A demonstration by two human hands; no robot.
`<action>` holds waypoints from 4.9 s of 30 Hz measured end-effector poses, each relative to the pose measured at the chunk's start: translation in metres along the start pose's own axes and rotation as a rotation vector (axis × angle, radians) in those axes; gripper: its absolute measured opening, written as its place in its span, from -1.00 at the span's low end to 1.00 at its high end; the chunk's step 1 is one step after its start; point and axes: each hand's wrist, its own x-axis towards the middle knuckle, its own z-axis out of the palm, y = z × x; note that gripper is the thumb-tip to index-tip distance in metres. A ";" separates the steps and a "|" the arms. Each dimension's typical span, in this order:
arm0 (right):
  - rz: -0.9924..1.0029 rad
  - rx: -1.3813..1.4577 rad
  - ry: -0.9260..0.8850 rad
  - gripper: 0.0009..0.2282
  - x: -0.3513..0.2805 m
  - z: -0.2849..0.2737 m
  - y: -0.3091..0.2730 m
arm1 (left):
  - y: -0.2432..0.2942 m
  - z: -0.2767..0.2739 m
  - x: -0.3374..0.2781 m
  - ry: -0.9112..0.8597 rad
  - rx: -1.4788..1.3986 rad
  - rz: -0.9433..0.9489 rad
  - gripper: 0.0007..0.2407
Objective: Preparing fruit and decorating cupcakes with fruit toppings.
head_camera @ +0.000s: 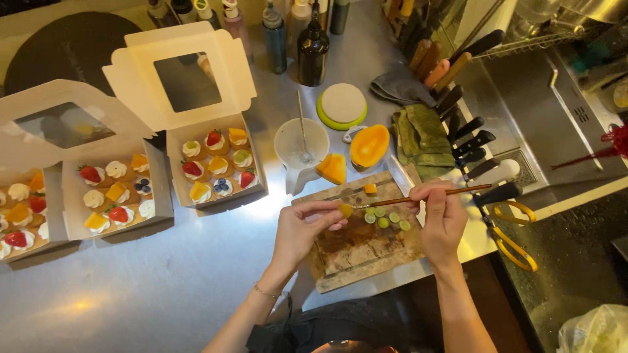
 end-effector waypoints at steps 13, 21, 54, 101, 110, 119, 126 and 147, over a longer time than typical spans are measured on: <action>-0.004 -0.096 -0.092 -0.63 0.018 0.059 -0.020 | 0.023 -0.042 0.000 0.144 -0.039 0.111 -0.75; 0.250 -0.094 -0.071 -0.80 0.023 0.070 -0.006 | 0.088 -0.141 0.037 0.246 0.222 0.434 -0.79; 0.067 -0.427 -0.161 -0.79 0.041 0.160 0.098 | 0.075 -0.283 0.134 0.500 1.812 0.894 -0.92; 0.132 0.440 -0.144 -0.79 -0.046 0.129 -0.091 | 0.094 -0.120 -0.132 0.149 -0.061 0.124 -0.73; 0.129 0.150 -0.375 -0.76 -0.073 0.252 -0.140 | 0.138 -0.228 -0.170 0.256 0.018 0.213 -0.75; 0.042 0.012 -0.195 -0.67 -0.086 0.341 -0.149 | 0.163 -0.306 -0.152 0.228 0.014 0.236 -0.71; 0.263 -0.005 -0.027 -0.76 -0.100 0.342 -0.132 | 0.174 -0.387 -0.034 0.348 0.446 0.482 -0.80; 0.329 -0.202 0.344 -0.72 -0.130 0.267 -0.113 | 0.103 -0.460 0.114 0.545 1.723 1.010 -0.92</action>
